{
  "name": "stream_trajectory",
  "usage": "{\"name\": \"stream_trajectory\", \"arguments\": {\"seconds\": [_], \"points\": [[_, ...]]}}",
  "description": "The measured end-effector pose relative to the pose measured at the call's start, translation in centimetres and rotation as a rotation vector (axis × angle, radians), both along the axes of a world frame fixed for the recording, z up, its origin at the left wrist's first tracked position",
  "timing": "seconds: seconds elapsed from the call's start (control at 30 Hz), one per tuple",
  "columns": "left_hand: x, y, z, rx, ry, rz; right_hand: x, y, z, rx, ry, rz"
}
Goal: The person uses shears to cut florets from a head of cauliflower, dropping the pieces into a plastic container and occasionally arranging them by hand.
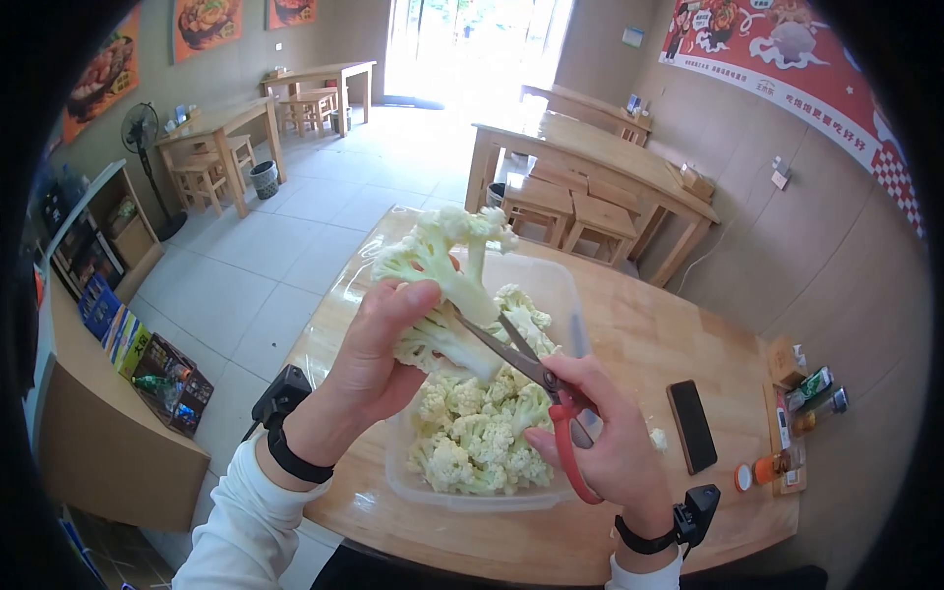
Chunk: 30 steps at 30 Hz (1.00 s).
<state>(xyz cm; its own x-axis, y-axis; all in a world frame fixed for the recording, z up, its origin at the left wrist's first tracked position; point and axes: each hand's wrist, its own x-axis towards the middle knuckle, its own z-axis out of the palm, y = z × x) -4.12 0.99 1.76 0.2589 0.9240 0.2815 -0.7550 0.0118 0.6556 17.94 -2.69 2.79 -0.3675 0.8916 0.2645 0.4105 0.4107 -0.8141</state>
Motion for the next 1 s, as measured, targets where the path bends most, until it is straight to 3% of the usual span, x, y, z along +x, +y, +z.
{"name": "stream_trajectory", "arguments": {"seconds": [0.33,0.67,0.77,0.83,0.97,1.0], "points": [[1.2,-0.1,-0.6,0.044,0.109,0.057,0.1,0.1,-0.6,-0.131,0.113,0.01],[0.9,0.3,-0.6,0.032,0.172,0.088,0.9,-0.1,0.6,-0.12,-0.101,-0.081],[-0.1,1.1,-0.4,0.084,0.331,0.11,2.6,0.0,1.6,-0.176,-0.079,-0.07],[-0.7,1.1,0.2,0.128,0.639,-0.027,2.8,-0.5,2.2,-0.172,-0.017,-0.107],[-0.7,1.5,-0.2,-0.036,0.575,-0.1,1.8,-0.6,1.9,-0.152,0.071,-0.139],[-0.6,1.4,-0.3,-0.085,0.44,-0.196,1.3,-0.4,1.5,-0.169,0.15,-0.157]]}}
